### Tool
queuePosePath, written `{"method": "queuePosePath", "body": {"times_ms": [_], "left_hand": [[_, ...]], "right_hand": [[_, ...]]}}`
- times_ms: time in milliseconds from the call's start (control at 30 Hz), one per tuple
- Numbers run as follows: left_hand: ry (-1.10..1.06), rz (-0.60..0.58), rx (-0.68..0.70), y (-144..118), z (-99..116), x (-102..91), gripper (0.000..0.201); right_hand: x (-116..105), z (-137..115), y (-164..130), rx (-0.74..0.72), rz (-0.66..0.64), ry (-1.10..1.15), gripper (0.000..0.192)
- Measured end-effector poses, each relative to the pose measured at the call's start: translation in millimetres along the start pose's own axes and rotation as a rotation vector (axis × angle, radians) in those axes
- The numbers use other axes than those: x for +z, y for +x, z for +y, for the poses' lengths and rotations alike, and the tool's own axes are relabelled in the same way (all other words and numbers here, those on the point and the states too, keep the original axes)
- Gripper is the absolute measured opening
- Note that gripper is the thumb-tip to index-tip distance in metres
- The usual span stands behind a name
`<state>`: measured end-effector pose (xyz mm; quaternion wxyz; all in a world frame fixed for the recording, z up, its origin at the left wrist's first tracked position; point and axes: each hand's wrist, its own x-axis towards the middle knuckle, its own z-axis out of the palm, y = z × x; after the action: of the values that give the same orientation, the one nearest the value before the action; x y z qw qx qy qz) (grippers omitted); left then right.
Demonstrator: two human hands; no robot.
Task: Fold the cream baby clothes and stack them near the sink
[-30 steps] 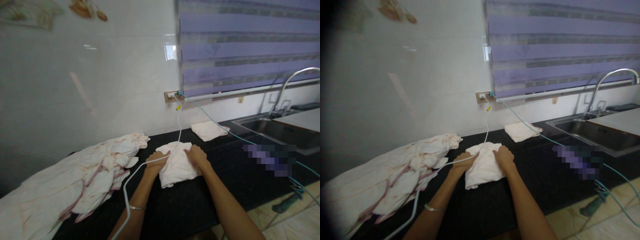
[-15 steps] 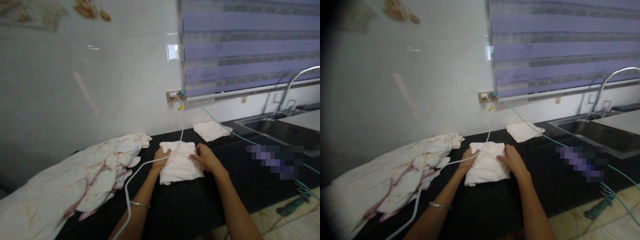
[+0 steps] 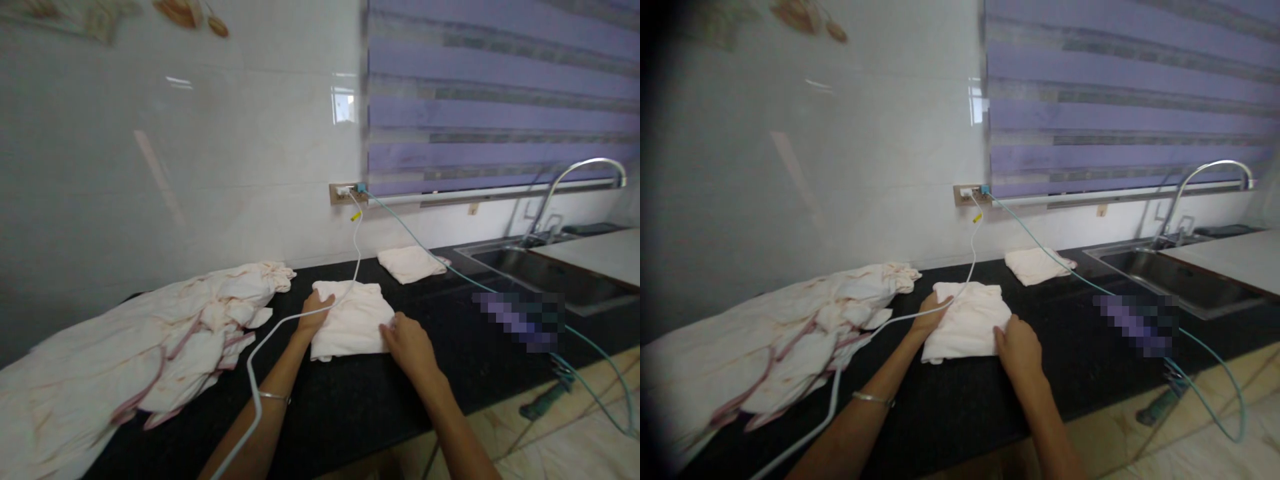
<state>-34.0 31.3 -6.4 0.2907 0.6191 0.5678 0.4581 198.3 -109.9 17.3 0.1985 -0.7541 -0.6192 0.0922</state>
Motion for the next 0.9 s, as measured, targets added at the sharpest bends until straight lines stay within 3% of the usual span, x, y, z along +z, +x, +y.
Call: {"method": "queuePosePath", "body": {"times_ms": [167, 433, 500, 600, 667, 800, 900], "left_hand": [[-0.237, 0.015, -0.001, 1.2, -3.3, 0.9, 0.032], [-0.708, -0.035, -0.016, -3.8, 1.7, 12.3, 0.061], [-0.839, -0.086, -0.073, -5.3, 2.9, 11.9, 0.061], [-1.002, -0.144, -0.162, -6.5, 3.3, 10.2, 0.059], [-1.045, -0.155, -0.188, -6.7, 3.4, 9.7, 0.058], [-1.100, -0.178, -0.272, -7.4, 6.5, 9.9, 0.052], [-1.146, -0.221, -0.343, -8.9, 11.6, 7.8, 0.047]], "right_hand": [[9.1, -28.2, 22.0, 0.109, -0.050, 0.051, 0.042], [23.8, -23.4, 67.4, 0.019, -0.094, 0.374, 0.021], [30.4, -24.1, 68.2, 0.023, -0.118, 0.618, 0.025], [40.5, -25.3, 64.8, 0.118, -0.256, 1.233, 0.041], [43.0, -25.9, 62.4, 0.184, -0.359, 1.477, 0.051], [33.5, -27.3, 62.2, 0.259, -0.591, 1.764, 0.051], [24.4, -30.4, 66.5, 0.311, -0.756, 1.833, 0.047]]}}
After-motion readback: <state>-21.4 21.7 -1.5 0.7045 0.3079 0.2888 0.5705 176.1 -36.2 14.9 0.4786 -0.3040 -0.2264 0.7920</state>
